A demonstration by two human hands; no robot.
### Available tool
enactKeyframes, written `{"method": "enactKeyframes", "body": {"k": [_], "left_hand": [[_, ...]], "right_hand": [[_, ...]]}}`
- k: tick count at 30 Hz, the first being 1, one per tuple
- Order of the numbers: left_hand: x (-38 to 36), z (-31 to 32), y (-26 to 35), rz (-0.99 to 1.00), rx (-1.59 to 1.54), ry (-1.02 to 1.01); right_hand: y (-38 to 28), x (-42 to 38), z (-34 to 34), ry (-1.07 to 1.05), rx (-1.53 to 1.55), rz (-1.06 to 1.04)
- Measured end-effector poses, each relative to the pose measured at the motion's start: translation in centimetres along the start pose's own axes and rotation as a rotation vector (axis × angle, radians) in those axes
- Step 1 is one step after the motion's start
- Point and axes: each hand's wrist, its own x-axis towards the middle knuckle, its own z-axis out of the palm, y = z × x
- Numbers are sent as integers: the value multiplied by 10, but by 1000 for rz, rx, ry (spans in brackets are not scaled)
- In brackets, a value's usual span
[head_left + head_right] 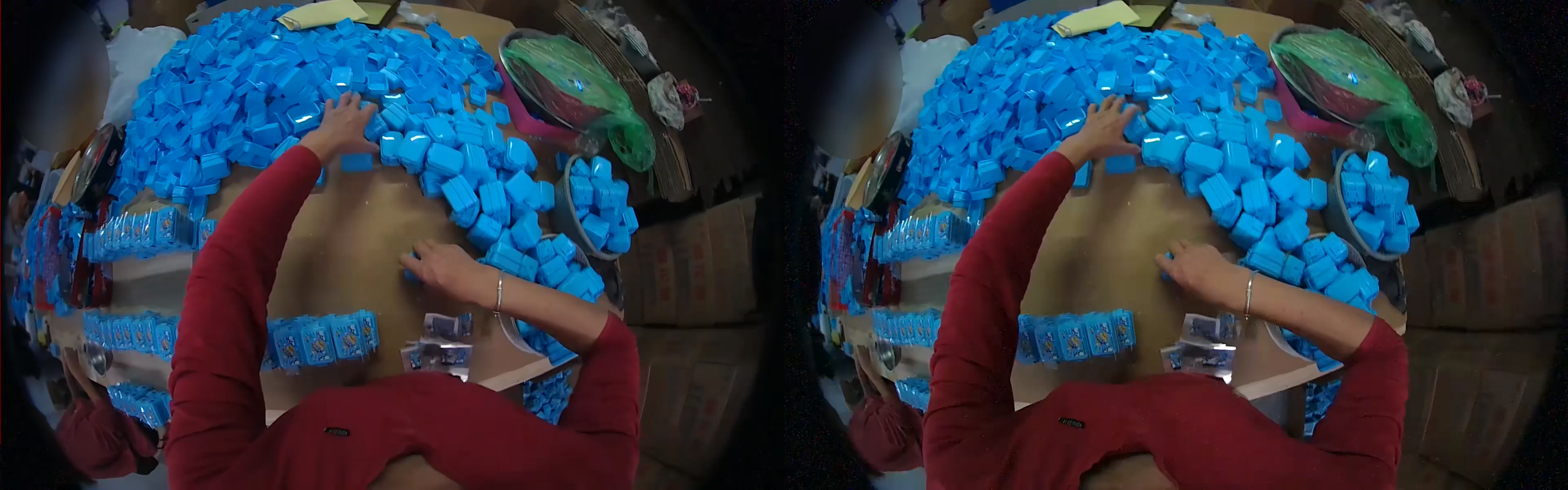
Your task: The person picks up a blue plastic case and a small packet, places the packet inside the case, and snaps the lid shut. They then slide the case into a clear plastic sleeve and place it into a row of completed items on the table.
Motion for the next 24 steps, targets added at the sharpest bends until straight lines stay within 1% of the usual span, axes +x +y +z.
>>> {"method": "enactKeyframes", "body": {"k": [1,2,3,5,6,8,9,12,13,15,16,17,18,20,21,23,24], "left_hand": [[6,3,6,-41,51,-72],[12,4,9,-55,53,-83],[15,7,9,-65,48,-105],[4,17,13,-52,20,53],[-3,14,12,-34,23,59],[-15,-1,23,-16,50,103],[-25,-18,33,-15,73,148],[-56,-37,51,-7,-24,219],[-65,-39,56,-3,-86,233],[-83,-49,72,42,-165,234],[-91,-52,83,37,-184,165],[-97,-53,93,30,-203,99],[-102,-51,103,11,-284,17],[-118,-43,117,53,-300,-180],[-122,-42,127,49,-231,-253],[-133,-36,131,201,-111,-58],[-137,-46,135,234,-146,-35]], "right_hand": [[-3,-12,14,103,-9,-9],[-8,-26,26,201,-11,-5],[-21,-37,8,276,-38,81],[-42,-64,-16,401,177,264],[-53,-81,-18,312,261,400],[-69,-114,9,164,289,498],[-80,-122,26,143,359,601],[-92,-127,63,454,253,688],[-91,-127,70,506,288,724],[-85,-124,75,563,343,703],[-81,-122,76,594,368,691],[-77,-120,80,620,383,632],[-74,-118,83,601,421,604],[-71,-118,88,554,492,551],[-71,-120,88,576,493,540],[-70,-123,86,623,490,513],[-70,-125,83,679,522,480]]}}
